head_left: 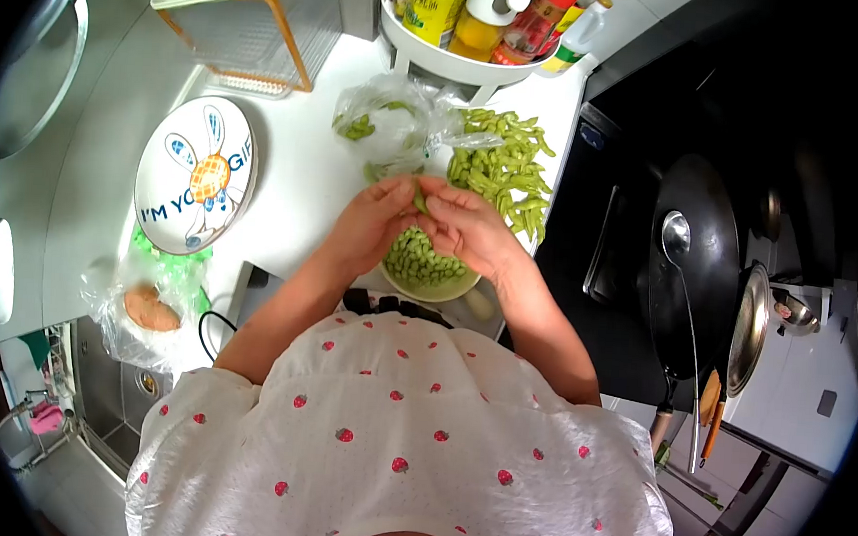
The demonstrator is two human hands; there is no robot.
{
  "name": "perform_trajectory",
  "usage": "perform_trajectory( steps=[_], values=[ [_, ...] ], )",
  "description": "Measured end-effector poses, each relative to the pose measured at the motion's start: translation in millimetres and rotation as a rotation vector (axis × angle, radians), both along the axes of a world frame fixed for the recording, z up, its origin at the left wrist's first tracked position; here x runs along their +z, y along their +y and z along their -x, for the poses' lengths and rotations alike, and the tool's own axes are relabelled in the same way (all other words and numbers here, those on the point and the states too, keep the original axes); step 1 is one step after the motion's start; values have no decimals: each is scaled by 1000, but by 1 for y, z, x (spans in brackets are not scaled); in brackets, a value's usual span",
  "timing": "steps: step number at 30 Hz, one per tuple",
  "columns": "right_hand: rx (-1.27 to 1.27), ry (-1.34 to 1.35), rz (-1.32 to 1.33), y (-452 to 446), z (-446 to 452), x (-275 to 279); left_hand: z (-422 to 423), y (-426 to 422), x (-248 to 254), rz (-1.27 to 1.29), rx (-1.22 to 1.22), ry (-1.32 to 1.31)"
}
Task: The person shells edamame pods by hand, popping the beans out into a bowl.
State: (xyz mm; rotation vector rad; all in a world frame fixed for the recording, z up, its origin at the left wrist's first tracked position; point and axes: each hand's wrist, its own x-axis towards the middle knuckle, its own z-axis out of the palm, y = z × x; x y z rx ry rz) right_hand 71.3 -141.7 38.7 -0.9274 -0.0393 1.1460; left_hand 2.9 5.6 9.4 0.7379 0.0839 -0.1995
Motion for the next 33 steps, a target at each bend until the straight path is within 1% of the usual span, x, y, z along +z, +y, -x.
perform_trajectory(
  steps=[3, 4, 7, 8, 11, 15, 18, 21, 24, 27, 30, 32, 33],
  values=[
    [91, 1, -41, -12, 5, 1, 3, -7, 0, -21, -2, -121],
    [158, 7, -43, -17, 5, -4, 5, -7, 5, 33, -41, -159],
    [169, 59, -54, -20, 11, -3, 7, -11, 11, 52, -99, -198],
    [222, 68, -131, -23, 12, -2, 8, -12, 15, 80, -139, -197],
    [172, 96, -160, -25, 18, 0, 11, -17, 15, 98, -134, -193],
    [182, 98, -174, -28, 18, -2, 10, -21, 10, 124, -136, -238],
    [75, -118, 50, -27, 23, 9, 12, -24, 16, 71, -68, -101],
    [44, -434, 232, -24, 23, 5, 12, -28, 5, 41, 30, -39],
    [-95, -748, 388, -15, 29, 7, 7, -32, -2, -20, 134, 7],
    [-218, -1388, 527, -11, 28, -1, 2, -36, 5, -85, 228, 57],
    [-287, -1541, 583, -4, 30, -2, -3, -39, 3, -115, 256, 172],
    [-330, -1646, 571, -3, 28, -14, -4, -40, 5, -73, 247, 186],
    [-273, -1351, 550, -5, 30, -12, -4, -39, 6, -52, 243, 191]
  ],
)
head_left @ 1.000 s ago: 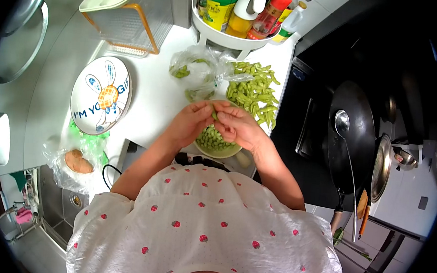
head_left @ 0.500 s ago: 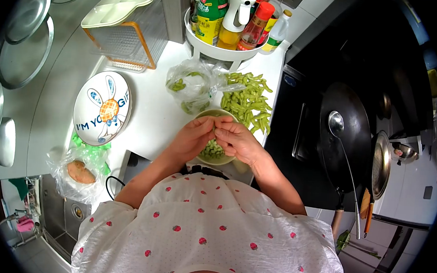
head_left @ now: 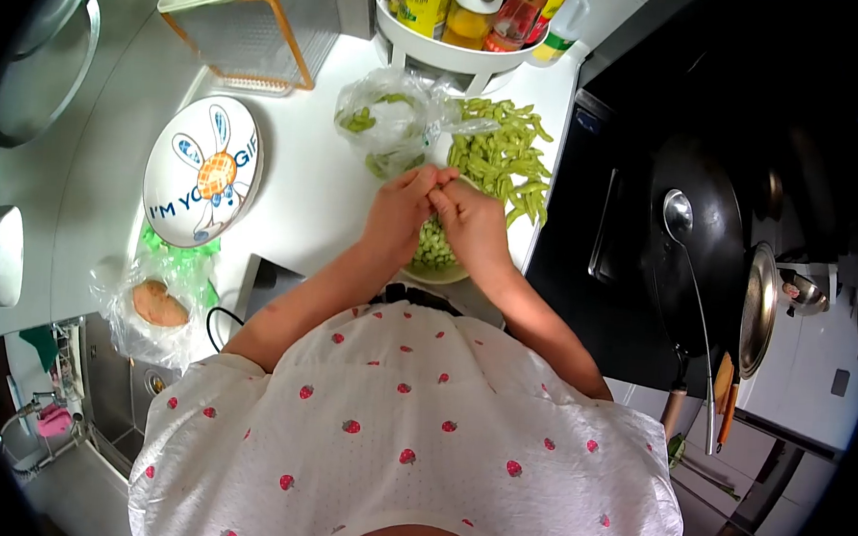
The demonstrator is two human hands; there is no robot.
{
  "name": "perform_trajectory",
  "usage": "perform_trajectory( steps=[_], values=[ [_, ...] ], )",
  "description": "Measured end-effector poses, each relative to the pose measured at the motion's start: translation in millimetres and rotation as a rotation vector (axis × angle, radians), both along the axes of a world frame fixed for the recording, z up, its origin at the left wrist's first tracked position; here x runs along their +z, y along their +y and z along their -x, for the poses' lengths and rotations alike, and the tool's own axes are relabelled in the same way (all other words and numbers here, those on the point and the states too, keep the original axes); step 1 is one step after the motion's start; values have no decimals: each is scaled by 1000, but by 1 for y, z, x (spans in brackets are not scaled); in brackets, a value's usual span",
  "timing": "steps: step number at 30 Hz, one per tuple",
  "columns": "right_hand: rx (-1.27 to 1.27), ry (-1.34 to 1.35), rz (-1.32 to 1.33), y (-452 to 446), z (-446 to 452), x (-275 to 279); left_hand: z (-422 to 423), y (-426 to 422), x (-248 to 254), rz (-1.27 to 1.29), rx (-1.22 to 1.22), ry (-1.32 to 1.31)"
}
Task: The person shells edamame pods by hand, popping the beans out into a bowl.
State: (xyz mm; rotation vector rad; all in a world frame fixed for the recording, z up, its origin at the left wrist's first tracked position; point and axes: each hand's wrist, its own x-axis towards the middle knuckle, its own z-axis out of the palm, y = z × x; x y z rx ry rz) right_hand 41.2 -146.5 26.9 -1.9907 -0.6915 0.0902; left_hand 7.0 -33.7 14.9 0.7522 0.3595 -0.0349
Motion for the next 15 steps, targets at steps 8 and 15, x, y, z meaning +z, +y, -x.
perform_trajectory(
  steps=[8, 15],
  values=[
    [114, 719, -272, -16, -12, 20, -2, 7, 14, -83, -259, -157],
    [47, 492, -136, -18, -4, 25, 8, 18, 25, -400, -141, -18]
  ],
)
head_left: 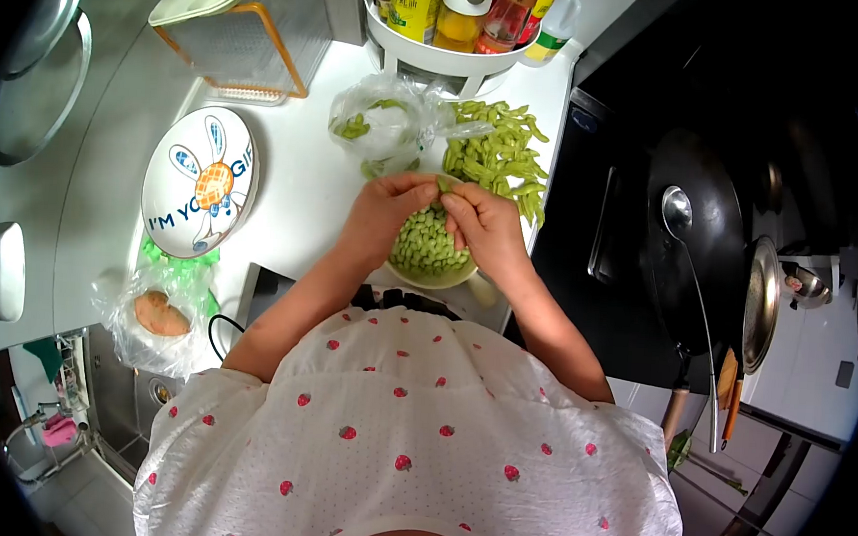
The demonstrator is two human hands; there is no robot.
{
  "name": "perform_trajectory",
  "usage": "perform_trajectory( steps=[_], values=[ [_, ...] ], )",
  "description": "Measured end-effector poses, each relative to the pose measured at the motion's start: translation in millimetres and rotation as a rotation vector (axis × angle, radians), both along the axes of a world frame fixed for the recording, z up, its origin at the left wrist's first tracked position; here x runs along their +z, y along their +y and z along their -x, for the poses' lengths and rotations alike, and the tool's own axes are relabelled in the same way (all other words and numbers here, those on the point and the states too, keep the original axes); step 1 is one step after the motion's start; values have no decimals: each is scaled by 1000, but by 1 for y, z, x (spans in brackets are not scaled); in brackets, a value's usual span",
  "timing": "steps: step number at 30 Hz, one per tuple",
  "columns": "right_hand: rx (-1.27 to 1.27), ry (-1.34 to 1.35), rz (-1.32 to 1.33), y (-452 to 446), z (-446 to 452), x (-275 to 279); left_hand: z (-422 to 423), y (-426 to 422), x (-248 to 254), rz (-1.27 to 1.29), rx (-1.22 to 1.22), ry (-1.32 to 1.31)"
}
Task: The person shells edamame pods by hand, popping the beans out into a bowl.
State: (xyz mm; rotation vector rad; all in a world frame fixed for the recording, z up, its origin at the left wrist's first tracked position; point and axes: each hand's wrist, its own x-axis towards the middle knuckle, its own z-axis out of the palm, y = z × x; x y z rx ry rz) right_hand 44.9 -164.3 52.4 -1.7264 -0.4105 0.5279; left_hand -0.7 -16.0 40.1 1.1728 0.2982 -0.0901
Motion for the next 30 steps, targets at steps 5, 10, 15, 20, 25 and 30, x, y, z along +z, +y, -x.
perform_trajectory(
  steps=[5, 10, 15, 20, 25, 30],
  values=[
    [-11, -509, 182, 3, 1, -3, -2, 2, 1, -109, 14, 7],
    [-39, -774, 289, 1, 0, -9, -3, 2, 1, -206, 9, 11],
    [-52, -782, 370, 1, 5, -9, -2, 3, -4, -181, -10, -21],
    [-50, -769, 466, 1, 10, -18, -2, 1, -8, -211, -30, -28],
    [-73, -731, 493, 4, 15, -26, -1, -4, -17, -129, 19, 8],
    [-40, -661, 280, 9, 20, -29, 1, -7, -26, -103, -11, 73]
  ],
)
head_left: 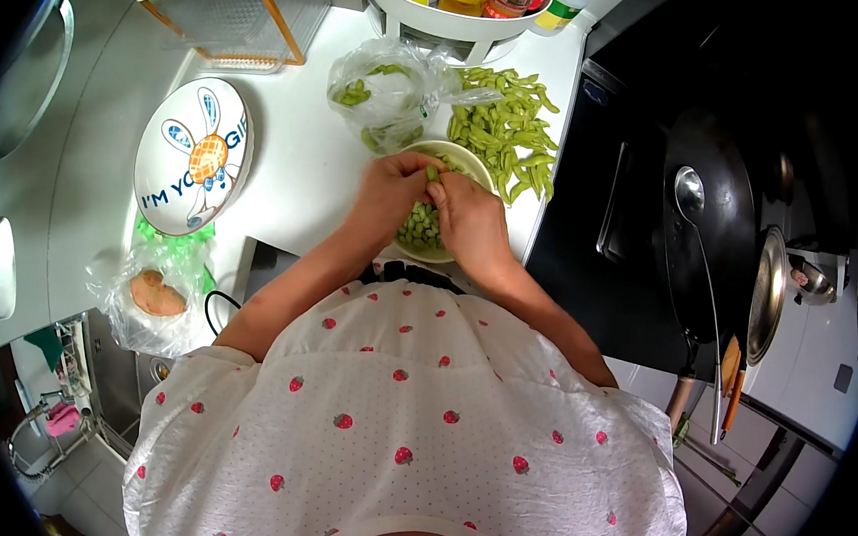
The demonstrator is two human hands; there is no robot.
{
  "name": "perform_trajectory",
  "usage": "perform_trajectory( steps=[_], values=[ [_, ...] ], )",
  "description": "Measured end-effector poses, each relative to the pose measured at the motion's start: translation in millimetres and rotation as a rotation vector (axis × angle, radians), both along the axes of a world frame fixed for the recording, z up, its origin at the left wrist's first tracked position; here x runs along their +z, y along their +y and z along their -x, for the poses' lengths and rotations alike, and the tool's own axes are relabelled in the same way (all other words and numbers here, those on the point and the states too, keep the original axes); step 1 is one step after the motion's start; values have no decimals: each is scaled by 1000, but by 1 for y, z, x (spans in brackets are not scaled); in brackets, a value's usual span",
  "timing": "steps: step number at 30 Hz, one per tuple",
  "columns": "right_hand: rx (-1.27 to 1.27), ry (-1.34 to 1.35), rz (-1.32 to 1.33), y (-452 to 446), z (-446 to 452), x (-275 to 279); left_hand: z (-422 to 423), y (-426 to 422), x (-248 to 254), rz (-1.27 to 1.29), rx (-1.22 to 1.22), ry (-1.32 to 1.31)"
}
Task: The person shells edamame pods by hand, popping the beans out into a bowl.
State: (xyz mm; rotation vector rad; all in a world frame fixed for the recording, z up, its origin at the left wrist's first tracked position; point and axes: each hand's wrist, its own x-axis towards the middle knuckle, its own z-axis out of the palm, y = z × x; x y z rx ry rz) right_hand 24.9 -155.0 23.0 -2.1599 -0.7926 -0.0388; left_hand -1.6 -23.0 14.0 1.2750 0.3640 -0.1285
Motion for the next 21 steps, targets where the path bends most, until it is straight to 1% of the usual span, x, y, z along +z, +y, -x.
perform_trajectory(
  steps=[2, 5, 8, 11, 15, 21],
  values=[
    [-26, 164, -106, 3, 1, 4, -1, 0, 1, 27, 3, 6],
    [-38, 191, -103, -1, 0, 3, 2, 2, 1, 36, -7, 26],
    [-23, 147, 52, -7, -4, -2, 2, 3, 1, 19, -21, 32],
    [-44, 121, 57, -11, -4, -1, 4, 7, 1, 5, -38, 32],
    [0, 76, 79, -13, -5, 1, 4, 9, -2, -12, -50, 24],
    [-3, 56, 86, -12, -6, 3, 4, 9, 8, 43, -50, 24]
  ],
)
